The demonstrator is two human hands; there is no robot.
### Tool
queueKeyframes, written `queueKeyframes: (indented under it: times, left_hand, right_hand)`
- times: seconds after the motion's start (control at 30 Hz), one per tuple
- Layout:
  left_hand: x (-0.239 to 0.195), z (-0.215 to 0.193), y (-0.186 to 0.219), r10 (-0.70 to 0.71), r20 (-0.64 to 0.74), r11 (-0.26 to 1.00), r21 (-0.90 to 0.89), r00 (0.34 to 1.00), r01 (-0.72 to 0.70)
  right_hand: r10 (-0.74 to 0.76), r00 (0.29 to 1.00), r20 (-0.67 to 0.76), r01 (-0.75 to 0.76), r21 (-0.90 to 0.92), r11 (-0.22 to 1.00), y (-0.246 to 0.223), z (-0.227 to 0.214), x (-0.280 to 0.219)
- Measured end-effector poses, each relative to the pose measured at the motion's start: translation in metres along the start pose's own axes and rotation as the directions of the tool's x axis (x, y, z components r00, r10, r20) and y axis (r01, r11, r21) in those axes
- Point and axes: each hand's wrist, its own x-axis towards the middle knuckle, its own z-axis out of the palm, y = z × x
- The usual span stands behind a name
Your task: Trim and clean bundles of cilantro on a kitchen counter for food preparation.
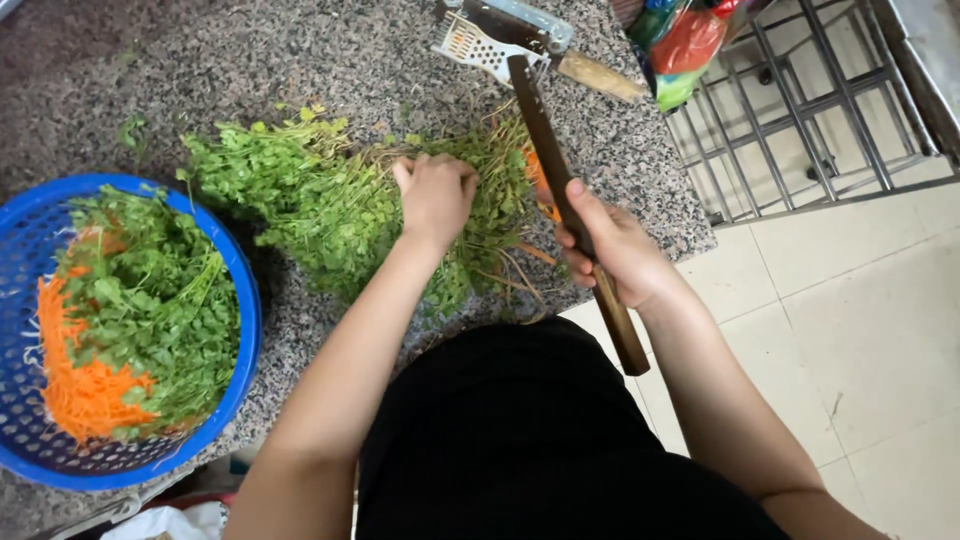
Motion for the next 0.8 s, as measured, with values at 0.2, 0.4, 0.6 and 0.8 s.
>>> queueKeyframes:
  times: [0.2, 0.4, 0.6, 0.8]
  left_hand:
    - [0.004, -0.023, 0.006, -0.167, 0.278, 0.984, 0.104, 0.946, 0.143]
    - [0.001, 0.005, -0.015, -0.165, 0.197, 0.964, -0.173, 0.966, 0.2]
    - [-0.004, -0.032, 0.017, -0.141, 0.171, 0.988, -0.034, 0.975, 0.149]
    - [-0.026, -0.062, 0.013, -0.307, 0.356, 0.822, -0.368, 0.883, 0.434]
  right_hand:
    - [0.056, 0.998, 0.015, -0.056, -0.002, 0.998, 0.012, -0.005, 0.008]
    - [0.06, 0.994, 0.089, -0.056, -0.043, 0.997, 0.01, 0.012, 0.011]
    - [0.065, 0.994, 0.09, -0.06, -0.054, 0.997, 0.008, 0.016, 0.018]
    - [0.101, 0.982, 0.16, -0.103, -0.001, 0.995, 0.006, 0.019, 0.013]
